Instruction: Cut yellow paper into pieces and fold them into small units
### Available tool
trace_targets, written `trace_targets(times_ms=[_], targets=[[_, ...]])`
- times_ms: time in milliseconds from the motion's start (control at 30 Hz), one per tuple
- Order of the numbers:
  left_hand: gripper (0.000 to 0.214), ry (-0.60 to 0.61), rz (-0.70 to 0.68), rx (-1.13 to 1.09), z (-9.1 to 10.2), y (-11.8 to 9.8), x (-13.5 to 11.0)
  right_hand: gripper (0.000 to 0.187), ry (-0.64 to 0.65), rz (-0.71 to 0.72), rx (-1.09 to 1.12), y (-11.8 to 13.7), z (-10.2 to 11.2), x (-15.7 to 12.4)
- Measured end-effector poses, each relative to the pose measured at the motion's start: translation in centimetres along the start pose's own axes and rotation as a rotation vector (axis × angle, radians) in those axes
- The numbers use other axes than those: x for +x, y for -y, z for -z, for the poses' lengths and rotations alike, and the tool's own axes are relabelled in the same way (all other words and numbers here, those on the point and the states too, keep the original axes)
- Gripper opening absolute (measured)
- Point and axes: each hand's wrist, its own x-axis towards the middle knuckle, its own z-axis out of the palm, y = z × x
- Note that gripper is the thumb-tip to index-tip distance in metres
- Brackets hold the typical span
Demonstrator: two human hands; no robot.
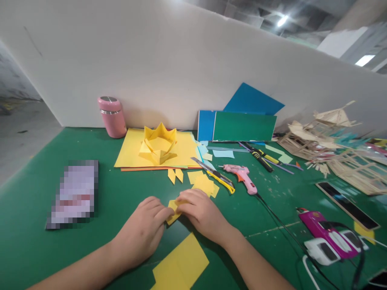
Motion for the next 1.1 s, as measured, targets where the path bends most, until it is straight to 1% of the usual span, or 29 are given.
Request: trace_targets(times_ms=[67,133,267,333,433,567,667,900,1000,1100], targets=[[0.033,-0.011,-0.004,-0.071,-0.2,0.5,0.0,0.026,-0.058,0.002,-0.045,-0.1,0.0,-0.2],[0.034,-0.002,-0.021,-0.143,-0.4,0.9,-0.1,0.03,-0.087,-0.003,-0.071,-0.2,0.0,-0.3],[0.033,0.006,-0.065,-0.143,-0.5,1.2,-0.2,0.033,-0.052,-0.022,-0.032,-0.4,-0.1,-0.5],[0.033,0.001,-0.076,-0.126,-0.5,1.2,-0.2,0.03,-0.041,-0.053,0.003,-0.5,-0.1,-0.5],[0.033,-0.01,-0.085,-0.124,-0.5,1.2,-0.3,0.02,-0.011,-0.084,0.063,-0.5,0.1,-0.4],[0.033,-0.025,-0.093,-0.123,-0.5,1.2,-0.2,0.012,0.033,-0.027,0.061,-0.4,0.4,-0.4],[0.033,-0.027,-0.103,-0.125,-0.4,1.1,-0.1,0.009,0.042,0.005,0.019,-0.5,0.7,-0.5],[0.034,0.031,-0.122,-0.139,-0.3,1.0,-0.1,0.011,0.047,-0.018,0.022,-0.8,0.9,-0.5],[0.034,0.073,-0.124,-0.126,-0.2,1.2,-0.2,0.013,0.072,0.004,0.046,-0.9,1.0,-0.3],[0.036,0.129,-0.153,-0.117,0.0,1.6,-0.5,0.016,0.064,0.011,0.081,-1.1,0.9,-0.3]])
